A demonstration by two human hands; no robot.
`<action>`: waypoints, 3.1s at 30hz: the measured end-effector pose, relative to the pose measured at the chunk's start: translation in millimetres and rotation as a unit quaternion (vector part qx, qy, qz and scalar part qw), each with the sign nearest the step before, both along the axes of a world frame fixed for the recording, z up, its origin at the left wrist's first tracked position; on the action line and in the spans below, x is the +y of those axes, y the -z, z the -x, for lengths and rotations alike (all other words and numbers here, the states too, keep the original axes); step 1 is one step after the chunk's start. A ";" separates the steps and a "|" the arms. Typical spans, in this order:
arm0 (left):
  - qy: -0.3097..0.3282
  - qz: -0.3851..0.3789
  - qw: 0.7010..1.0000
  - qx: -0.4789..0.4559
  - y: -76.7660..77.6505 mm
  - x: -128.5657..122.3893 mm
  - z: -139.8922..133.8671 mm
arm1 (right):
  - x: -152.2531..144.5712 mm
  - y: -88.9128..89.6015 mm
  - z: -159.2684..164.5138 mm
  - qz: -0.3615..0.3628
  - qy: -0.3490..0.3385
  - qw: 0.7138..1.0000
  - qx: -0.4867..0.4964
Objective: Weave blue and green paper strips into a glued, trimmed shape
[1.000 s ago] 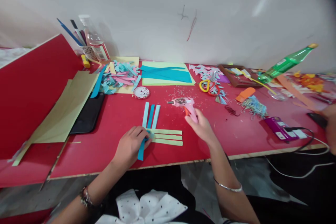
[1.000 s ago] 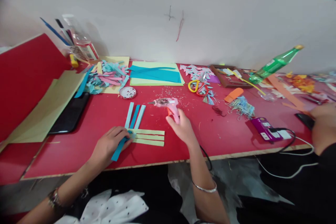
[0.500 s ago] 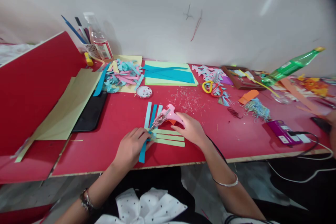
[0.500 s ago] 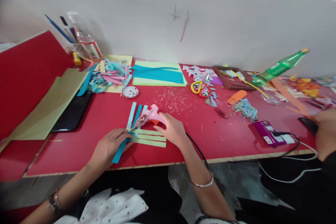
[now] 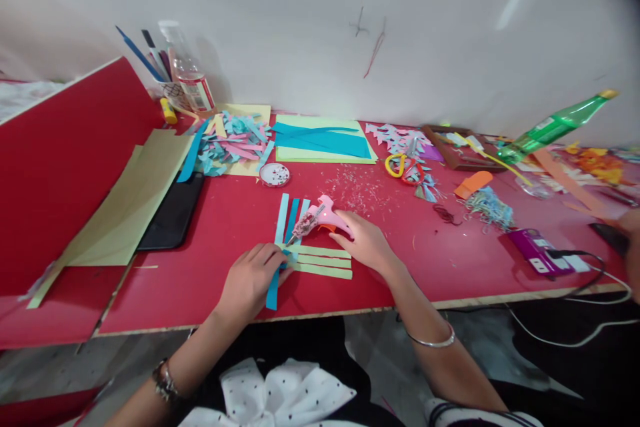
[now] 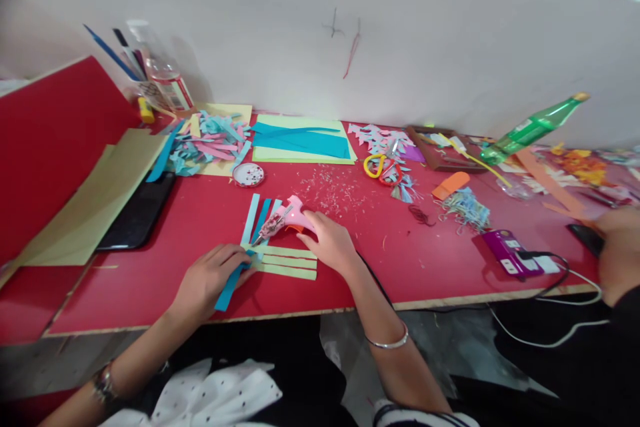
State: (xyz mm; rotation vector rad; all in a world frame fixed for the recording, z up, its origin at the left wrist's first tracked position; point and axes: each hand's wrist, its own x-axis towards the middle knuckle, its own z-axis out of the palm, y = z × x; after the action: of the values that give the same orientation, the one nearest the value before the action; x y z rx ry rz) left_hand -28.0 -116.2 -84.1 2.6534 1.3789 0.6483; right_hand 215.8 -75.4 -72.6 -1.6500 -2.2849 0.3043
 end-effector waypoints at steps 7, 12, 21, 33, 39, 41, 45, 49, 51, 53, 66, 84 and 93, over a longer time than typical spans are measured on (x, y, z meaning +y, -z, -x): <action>0.000 -0.005 1.000 -0.007 -0.4 -0.5 -0.2 | 2.4 -0.7 -2.2 -0.005 -0.009 1.000 0.000; -0.003 -0.005 1.000 0.000 0.1 -0.9 -0.3 | 4.3 0.2 -3.3 -0.012 0.001 1.000 0.003; -0.001 0.002 1.000 -0.013 -1.0 -0.4 -0.7 | 9.3 1.2 -1.4 -0.016 0.036 0.999 -0.004; -0.004 0.001 1.000 -0.010 -0.1 -0.1 -0.8 | 18.5 -0.6 -3.7 -0.024 0.059 0.998 -0.014; -0.001 0.010 1.000 -0.009 0.9 -0.3 -0.5 | 23.6 -2.7 -2.4 -0.034 0.064 0.997 -0.028; 0.000 0.008 1.000 -0.009 0.5 -0.2 -0.4 | 25.7 -3.0 -2.1 -0.036 0.069 0.996 -0.032; 0.000 0.008 1.000 -0.014 0.3 0.1 0.0 | 30.2 -3.5 -2.3 -0.045 0.080 0.995 -0.037; -0.001 0.010 1.000 -0.013 0.8 0.2 0.4 | 34.4 -6.2 -2.5 -0.053 0.093 0.992 -0.061; -0.003 0.011 1.000 -0.010 0.6 0.1 0.2 | 36.4 -8.6 -2.1 -0.059 0.095 0.991 -0.077; -0.005 0.011 1.000 -0.007 0.3 -0.1 -0.2 | 38.5 -11.1 -1.2 -0.066 0.094 0.989 -0.090; -0.009 0.014 1.000 -0.007 2.6 -0.5 -0.1 | 48.2 -21.5 6.8 -0.087 0.118 0.979 -0.141; -0.069 0.021 0.993 -0.089 13.6 -0.6 1.7 | 58.0 5.1 -57.1 -0.008 0.318 0.939 -0.128; -0.046 0.016 0.998 -0.038 10.2 1.8 0.8 | 57.8 6.8 -56.6 -0.021 0.319 0.941 -0.112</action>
State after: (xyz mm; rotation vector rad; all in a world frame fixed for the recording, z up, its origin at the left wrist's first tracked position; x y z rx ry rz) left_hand -28.8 -114.4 -94.3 2.5263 1.4842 0.7208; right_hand 272.3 -17.7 -79.4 -2.3752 -1.7301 -0.0874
